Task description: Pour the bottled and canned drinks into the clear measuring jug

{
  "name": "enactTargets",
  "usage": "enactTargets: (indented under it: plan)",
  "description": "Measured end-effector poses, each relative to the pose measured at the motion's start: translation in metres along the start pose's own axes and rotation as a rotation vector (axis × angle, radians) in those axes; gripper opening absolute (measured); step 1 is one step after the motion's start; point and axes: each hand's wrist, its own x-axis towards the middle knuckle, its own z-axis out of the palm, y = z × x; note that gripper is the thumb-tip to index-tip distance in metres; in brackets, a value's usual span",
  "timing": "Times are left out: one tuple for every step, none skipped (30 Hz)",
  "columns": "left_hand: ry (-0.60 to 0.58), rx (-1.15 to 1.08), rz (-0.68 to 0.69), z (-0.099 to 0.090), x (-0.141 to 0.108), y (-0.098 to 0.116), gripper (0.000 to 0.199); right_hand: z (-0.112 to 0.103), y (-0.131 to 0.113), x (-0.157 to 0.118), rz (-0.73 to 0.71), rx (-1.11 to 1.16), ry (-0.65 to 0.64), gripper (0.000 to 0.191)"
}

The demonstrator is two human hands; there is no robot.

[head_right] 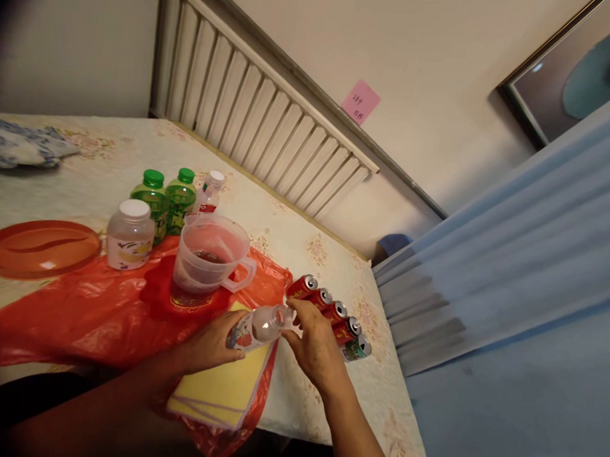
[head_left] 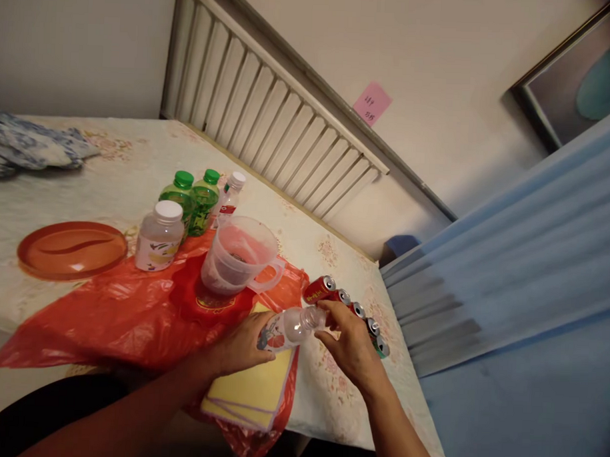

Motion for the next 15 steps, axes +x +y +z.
enactTargets:
  plan:
    - [-0.002, 0.001, 0.011, 0.001, 0.0, -0.001, 0.066, -0.001, 0.001, 0.002, 0.004, 0.005, -0.008, 0.041]
    - [-0.006, 0.003, 0.017, 0.001, 0.001, -0.003, 0.066, -0.003, 0.001, 0.003, 0.004, 0.01, -0.012, 0.038]
    - [-0.009, 0.005, 0.019, 0.001, 0.001, -0.004, 0.066, -0.004, 0.001, 0.005, 0.0, 0.014, -0.016, 0.036]
    - [-0.011, 0.005, 0.019, 0.001, 0.001, -0.004, 0.066, -0.005, 0.001, 0.007, -0.008, 0.02, -0.022, 0.034]
    - [-0.01, 0.005, 0.018, 0.001, 0.001, -0.005, 0.067, -0.006, 0.001, 0.009, -0.019, 0.029, -0.031, 0.032]
    - [-0.011, 0.004, 0.017, 0.001, 0.001, -0.005, 0.067, -0.008, 0.0, 0.011, -0.034, 0.04, -0.043, 0.031]
    - [-0.014, 0.005, 0.019, 0.001, 0.001, -0.005, 0.068, -0.009, -0.001, 0.013, -0.052, 0.049, -0.058, 0.03]
    - [-0.016, 0.005, 0.02, 0.001, 0.001, -0.004, 0.068, -0.01, -0.002, 0.015, -0.073, 0.054, -0.075, 0.029]
    - [-0.021, 0.006, 0.022, 0.0, 0.001, -0.004, 0.068, -0.012, -0.003, 0.016, -0.094, 0.057, -0.089, 0.029]
    - [-0.027, 0.007, 0.022, 0.0, 0.001, -0.003, 0.067, -0.012, -0.005, 0.018, -0.113, 0.057, -0.099, 0.029]
    - [-0.034, 0.009, 0.022, 0.0, 0.001, -0.003, 0.067, -0.013, -0.006, 0.018, -0.127, 0.053, -0.107, 0.03]
    - [-0.04, 0.011, 0.021, -0.001, 0.001, -0.002, 0.066, -0.013, -0.006, 0.019, -0.137, 0.047, -0.114, 0.031]
    - [-0.043, 0.012, 0.019, -0.001, 0.001, -0.001, 0.065, -0.013, -0.006, 0.019, -0.143, 0.042, -0.122, 0.032]
    - [-0.046, 0.014, 0.016, -0.001, 0.001, 0.0, 0.064, -0.013, -0.006, 0.019, -0.148, 0.039, -0.133, 0.031]
    - [-0.049, 0.015, 0.013, -0.002, 0.001, 0.001, 0.063, -0.013, -0.005, 0.019, -0.15, 0.036, -0.143, 0.031]
